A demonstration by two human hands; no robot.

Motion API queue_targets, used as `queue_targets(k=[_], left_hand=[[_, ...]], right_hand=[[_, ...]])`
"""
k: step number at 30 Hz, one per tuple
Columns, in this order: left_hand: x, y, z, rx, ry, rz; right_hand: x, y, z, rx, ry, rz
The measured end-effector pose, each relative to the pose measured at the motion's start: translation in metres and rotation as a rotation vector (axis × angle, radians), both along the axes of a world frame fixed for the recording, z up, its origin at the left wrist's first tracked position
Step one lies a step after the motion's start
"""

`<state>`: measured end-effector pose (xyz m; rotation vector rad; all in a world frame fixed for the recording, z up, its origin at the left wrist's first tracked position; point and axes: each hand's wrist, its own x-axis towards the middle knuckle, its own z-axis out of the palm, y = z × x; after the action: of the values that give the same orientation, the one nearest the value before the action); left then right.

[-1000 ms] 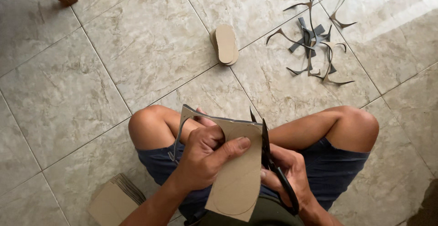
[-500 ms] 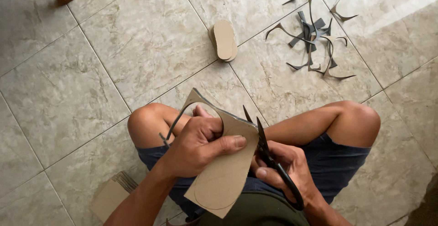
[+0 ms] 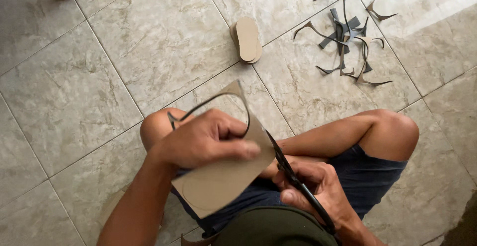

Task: The person sits cross-legged on a tiled floor and cuts insole shapes out of cardboard sheets with scissors, following drawn outlines. They trim the edges of each cut insole, set finished insoles on the floor beside them, and toss the curved cardboard scraps onto a growing scrap pile.

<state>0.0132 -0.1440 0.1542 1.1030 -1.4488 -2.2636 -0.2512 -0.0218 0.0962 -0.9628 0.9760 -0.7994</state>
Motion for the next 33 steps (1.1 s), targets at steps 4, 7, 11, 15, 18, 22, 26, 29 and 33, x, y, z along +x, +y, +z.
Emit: queue_targets(k=[4, 7, 11, 15, 18, 22, 26, 29, 33], left_hand=[[-0.044, 0.015, -0.028, 0.231, 0.453, 0.612], [-0.068, 0.066, -0.051, -0.935, -0.146, 0.330], [-0.093, 0.091, -0.066, -0.562, 0.080, 0.988], [-0.100, 0.088, -0.048, -0.450, 0.223, 1.062], [-0.101, 0.089, -0.035, -0.124, 0.448, 1.060], [-0.094, 0.084, -0.037, -0.074, 0.373, 1.051], [-0.085, 0.079, -0.038, -0.137, 0.307, 1.049], [-0.080, 0.077, -0.034, -0.144, 0.259, 0.985], [-0.077, 0.079, -0.029, -0.161, 0.231, 0.929]], right_hand=[[-0.004, -0.003, -0.008, 0.123, -0.047, -0.089], [-0.003, -0.008, -0.012, -0.130, 0.023, -0.110], [0.006, -0.008, -0.009, -0.025, 0.091, -0.131], [0.014, -0.017, -0.001, -0.118, -0.044, -0.151], [0.015, -0.018, 0.003, -0.154, -0.106, -0.157], [0.010, -0.011, 0.000, -0.055, -0.004, -0.161], [0.006, -0.004, -0.009, 0.046, -0.039, -0.154], [0.005, -0.005, -0.014, -0.057, -0.011, -0.161], [0.005, -0.004, -0.012, -0.101, -0.035, -0.154]])
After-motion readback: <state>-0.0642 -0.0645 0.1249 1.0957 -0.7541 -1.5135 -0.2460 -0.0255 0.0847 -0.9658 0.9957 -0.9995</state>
